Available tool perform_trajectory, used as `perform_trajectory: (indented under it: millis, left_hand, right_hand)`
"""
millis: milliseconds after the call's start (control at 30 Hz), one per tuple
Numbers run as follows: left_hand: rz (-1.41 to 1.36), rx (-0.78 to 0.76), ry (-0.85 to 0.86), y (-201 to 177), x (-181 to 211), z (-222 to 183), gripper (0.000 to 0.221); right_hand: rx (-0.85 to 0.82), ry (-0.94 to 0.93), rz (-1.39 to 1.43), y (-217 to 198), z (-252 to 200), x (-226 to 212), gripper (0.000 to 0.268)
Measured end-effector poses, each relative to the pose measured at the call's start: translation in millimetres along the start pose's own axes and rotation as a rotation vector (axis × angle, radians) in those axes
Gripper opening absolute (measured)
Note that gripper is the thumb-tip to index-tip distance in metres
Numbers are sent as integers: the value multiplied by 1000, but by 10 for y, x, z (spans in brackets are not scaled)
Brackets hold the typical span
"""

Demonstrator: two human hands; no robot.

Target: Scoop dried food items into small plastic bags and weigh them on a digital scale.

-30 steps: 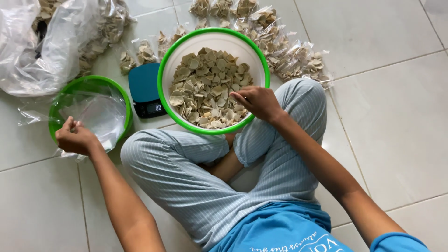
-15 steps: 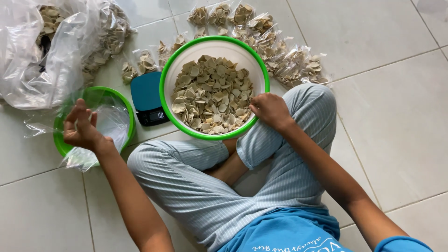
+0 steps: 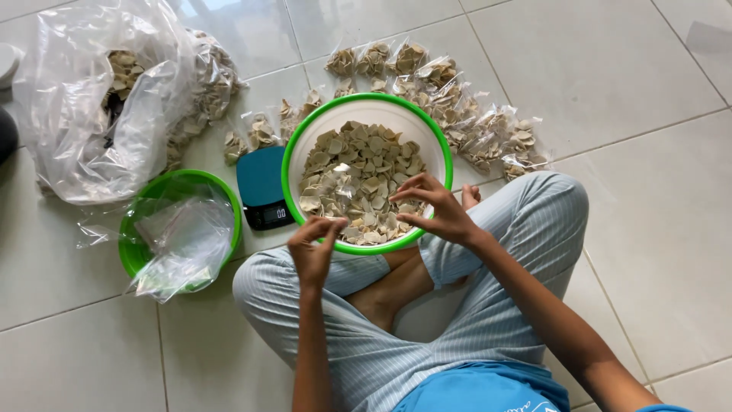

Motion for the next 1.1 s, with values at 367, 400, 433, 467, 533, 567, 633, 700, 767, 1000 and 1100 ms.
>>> perform_trajectory:
  millis: [367, 400, 433, 467, 533, 567, 633, 700, 767, 1000, 1100]
  left_hand:
    - [42, -169, 82, 382, 308, -297, 18]
    - [41, -171, 83, 367, 317, -299, 18]
    - [54, -165, 96, 348, 333, -284, 18]
    - [67, -160, 109, 328, 347, -272, 18]
    - [71, -156, 118, 331, 378, -249, 19]
    - [74, -156, 128, 339, 400, -231, 20]
    - [97, -168, 148, 321, 447, -214, 22]
    - [122, -177, 168, 299, 509, -187, 23]
    - [98, -236, 207, 314, 600, -166, 23]
    - [-68, -280, -79, 509, 182, -260, 9]
    - [-90, -254, -71, 533, 293, -258, 16]
  right_hand:
    - [-17, -352, -182, 246, 93, -937, 22]
    - [-16, -351, -184, 242, 97, -975, 22]
    - [-34, -354, -195, 250, 122, -1010, 25]
    - [-52, -357, -205, 260, 145, -1045, 28]
    - [-74, -332, -184, 229, 172, -930, 31]
    - [-94, -304, -165, 212, 187, -865, 35]
    - [-106, -265, -125, 189, 153, -693, 30]
    - [-120, -228, -83, 190, 136, -601, 25]
    - [-85, -219, -53, 173, 123, -602, 20]
    - [-6, -248, -26, 102, 127, -645, 13]
    - [2, -234, -7, 97, 144, -709, 19]
Point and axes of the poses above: each hand's wrist, its own z-axis towards the middle knuckle, its own y-axis out of the palm, x = y × z, the point moved 6 cm from there along z, towards the middle knuckle, and after that the axes turned 14 degrees about z, right-handed, at the moved point
